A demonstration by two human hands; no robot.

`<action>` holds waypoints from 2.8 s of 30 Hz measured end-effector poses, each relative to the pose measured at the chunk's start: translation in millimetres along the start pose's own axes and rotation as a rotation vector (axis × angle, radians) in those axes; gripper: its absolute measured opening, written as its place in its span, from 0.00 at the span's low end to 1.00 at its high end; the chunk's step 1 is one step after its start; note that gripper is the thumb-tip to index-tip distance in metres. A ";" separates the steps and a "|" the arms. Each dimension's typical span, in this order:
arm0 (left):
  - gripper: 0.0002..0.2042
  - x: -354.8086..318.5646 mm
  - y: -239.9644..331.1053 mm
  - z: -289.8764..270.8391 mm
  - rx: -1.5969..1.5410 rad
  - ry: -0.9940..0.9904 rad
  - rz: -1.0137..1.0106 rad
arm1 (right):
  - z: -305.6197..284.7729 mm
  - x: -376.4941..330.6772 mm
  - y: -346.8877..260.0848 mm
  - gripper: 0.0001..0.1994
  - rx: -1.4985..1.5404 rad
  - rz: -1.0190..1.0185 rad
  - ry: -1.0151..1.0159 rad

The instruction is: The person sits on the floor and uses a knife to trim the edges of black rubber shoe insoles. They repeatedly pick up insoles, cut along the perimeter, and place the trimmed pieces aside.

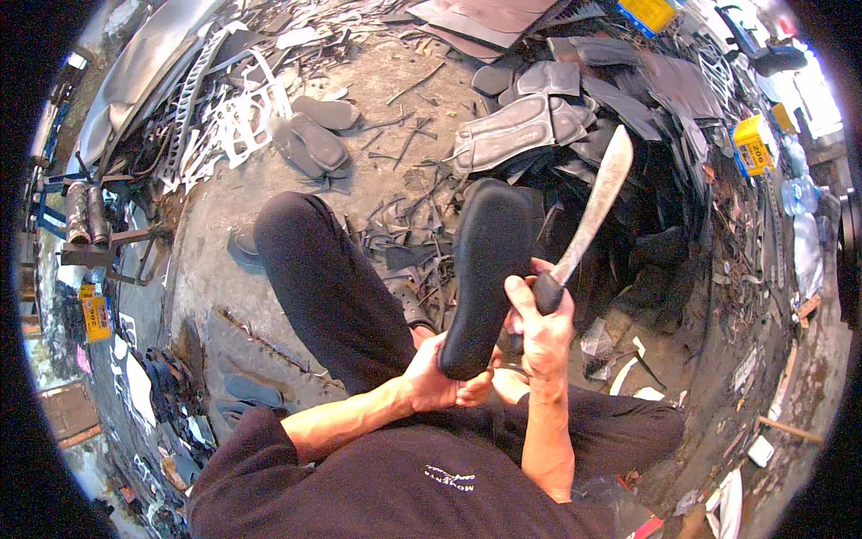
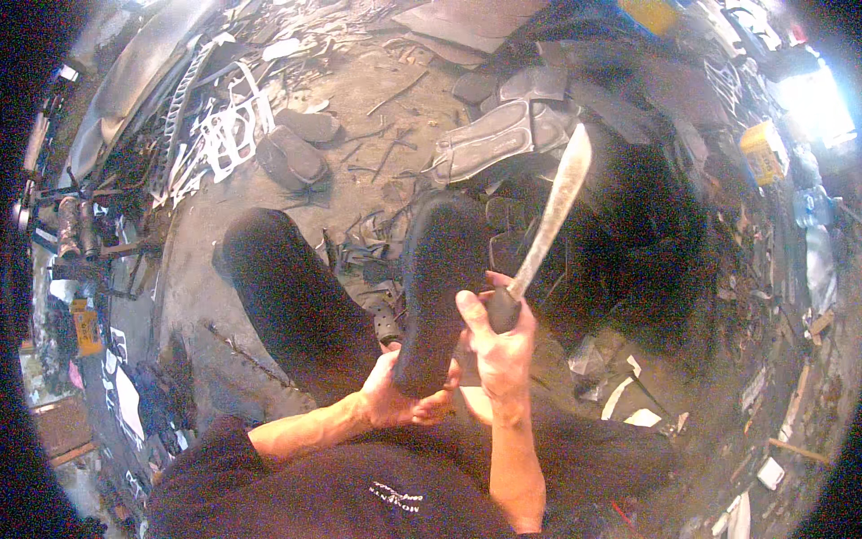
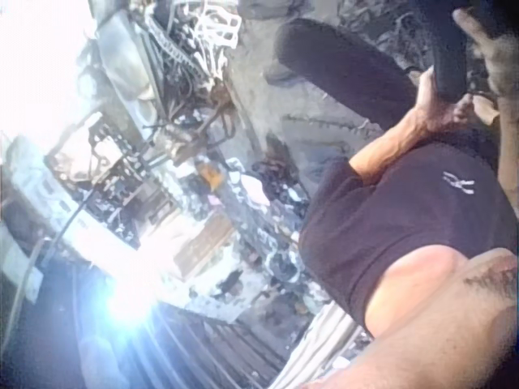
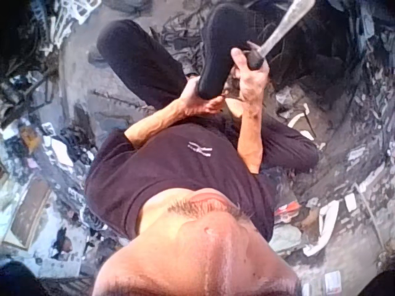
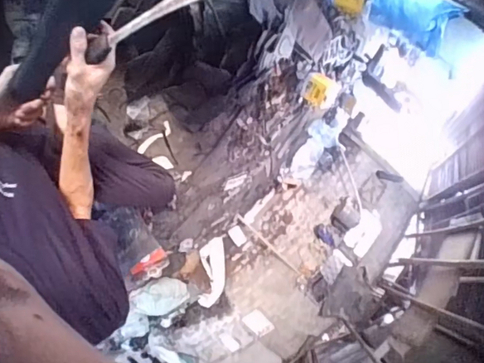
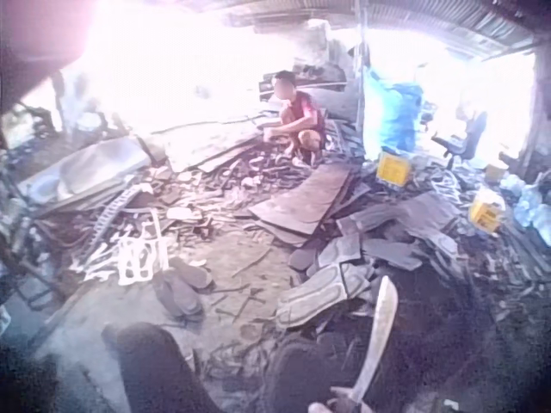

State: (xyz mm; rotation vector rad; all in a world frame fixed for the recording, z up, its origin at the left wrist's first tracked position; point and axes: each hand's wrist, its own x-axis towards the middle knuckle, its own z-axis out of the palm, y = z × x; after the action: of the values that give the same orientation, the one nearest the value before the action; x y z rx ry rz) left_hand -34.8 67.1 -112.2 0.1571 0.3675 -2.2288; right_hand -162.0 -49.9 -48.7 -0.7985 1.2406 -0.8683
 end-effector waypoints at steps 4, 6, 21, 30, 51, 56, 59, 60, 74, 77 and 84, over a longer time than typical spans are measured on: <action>0.31 23.2 6.3 3.1 0.491 0.485 0.059 | -56.4 -4.0 -5.7 0.25 -0.188 -0.165 0.213; 0.27 29.1 20.2 -20.1 0.592 0.305 0.075 | -84.1 -5.0 -5.8 0.21 -0.250 -0.250 0.389; 0.13 43.7 110.0 24.9 0.529 0.469 0.916 | -112.7 6.2 19.2 0.13 0.052 -0.077 0.278; 0.23 167.7 109.2 -63.8 0.740 0.838 0.722 | -115.4 10.9 25.8 0.13 0.078 -0.088 0.285; 0.39 311.8 93.1 -86.1 2.130 1.312 0.600 | -108.0 27.5 47.5 0.09 0.062 -0.177 0.311; 0.30 293.3 105.3 -67.7 1.756 1.144 0.656 | -125.9 27.4 46.9 0.10 0.130 -0.219 0.434; 0.32 279.6 72.7 -73.8 2.290 0.684 1.309 | -136.1 32.9 44.8 0.07 0.298 -0.263 0.554; 0.31 280.1 66.0 -76.1 2.422 0.518 1.040 | -138.0 32.0 41.4 0.07 0.340 -0.267 0.557; 0.11 248.1 62.1 -72.2 0.996 0.679 -0.103 | -163.7 23.0 34.7 0.06 0.641 -0.230 0.655; 0.08 180.2 88.0 -5.3 0.922 0.684 -0.025 | -159.0 13.7 25.5 0.07 0.582 -0.248 0.643; 0.20 44.0 91.6 91.2 1.361 0.475 0.629 | -114.6 0.0 7.0 0.17 0.392 -0.124 0.329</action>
State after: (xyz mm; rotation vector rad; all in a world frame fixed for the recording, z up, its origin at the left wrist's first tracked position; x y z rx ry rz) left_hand 9.6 -48.8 -55.2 1.3079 -0.8994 -1.4278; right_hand -274.3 -51.6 -72.3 -0.4295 1.2561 -1.3348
